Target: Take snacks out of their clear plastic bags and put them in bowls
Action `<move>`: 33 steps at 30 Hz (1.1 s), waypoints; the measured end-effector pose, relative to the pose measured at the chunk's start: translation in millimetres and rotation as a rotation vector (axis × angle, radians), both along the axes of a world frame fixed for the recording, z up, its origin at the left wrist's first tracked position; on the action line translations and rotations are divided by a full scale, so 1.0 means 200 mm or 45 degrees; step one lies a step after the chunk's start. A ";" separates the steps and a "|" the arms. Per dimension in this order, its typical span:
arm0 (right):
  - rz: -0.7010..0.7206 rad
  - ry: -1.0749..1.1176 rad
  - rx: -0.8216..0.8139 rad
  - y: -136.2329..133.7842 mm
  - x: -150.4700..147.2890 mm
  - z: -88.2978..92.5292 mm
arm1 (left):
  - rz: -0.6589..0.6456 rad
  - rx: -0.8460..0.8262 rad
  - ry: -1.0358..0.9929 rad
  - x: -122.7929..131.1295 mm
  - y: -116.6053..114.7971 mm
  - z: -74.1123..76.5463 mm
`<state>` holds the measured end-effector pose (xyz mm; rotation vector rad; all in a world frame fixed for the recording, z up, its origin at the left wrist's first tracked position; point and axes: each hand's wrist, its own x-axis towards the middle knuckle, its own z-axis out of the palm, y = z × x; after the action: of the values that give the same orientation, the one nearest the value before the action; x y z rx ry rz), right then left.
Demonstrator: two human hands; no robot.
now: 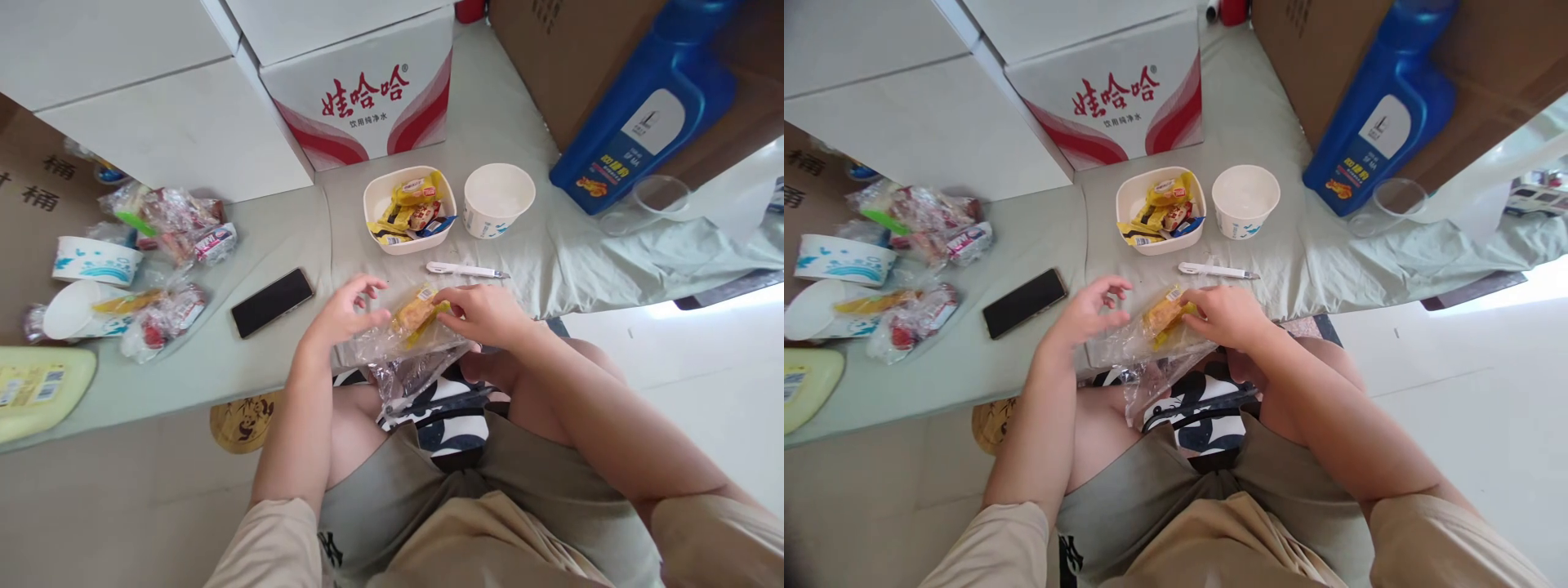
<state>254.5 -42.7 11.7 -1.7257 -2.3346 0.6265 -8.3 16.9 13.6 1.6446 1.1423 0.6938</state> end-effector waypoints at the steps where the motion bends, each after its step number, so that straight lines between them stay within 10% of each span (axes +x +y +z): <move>1: -0.022 -0.037 -0.012 0.00 -0.01 0.00 | -0.104 -0.012 0.117 0.01 -0.02 0.00; 9: -0.289 -0.036 0.074 0.06 -0.09 -0.06 | -0.091 -0.103 0.235 0.11 -0.06 -0.10; 16: 0.070 0.402 0.120 0.06 -0.11 -0.12 | 0.310 -0.366 -0.310 0.15 0.00 -0.10; 23: -0.176 0.679 -0.020 0.06 -0.17 -0.13 | 0.269 -0.695 -0.832 0.15 0.00 -0.01; 33: -0.631 0.983 0.307 0.08 -0.08 -0.09 | 0.912 -0.506 -1.099 -0.03 0.08 0.01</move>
<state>238.6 -27.7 -5.8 -1.4949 -1.3418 0.7079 -13.9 32.0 15.0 0.4460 1.0829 1.3500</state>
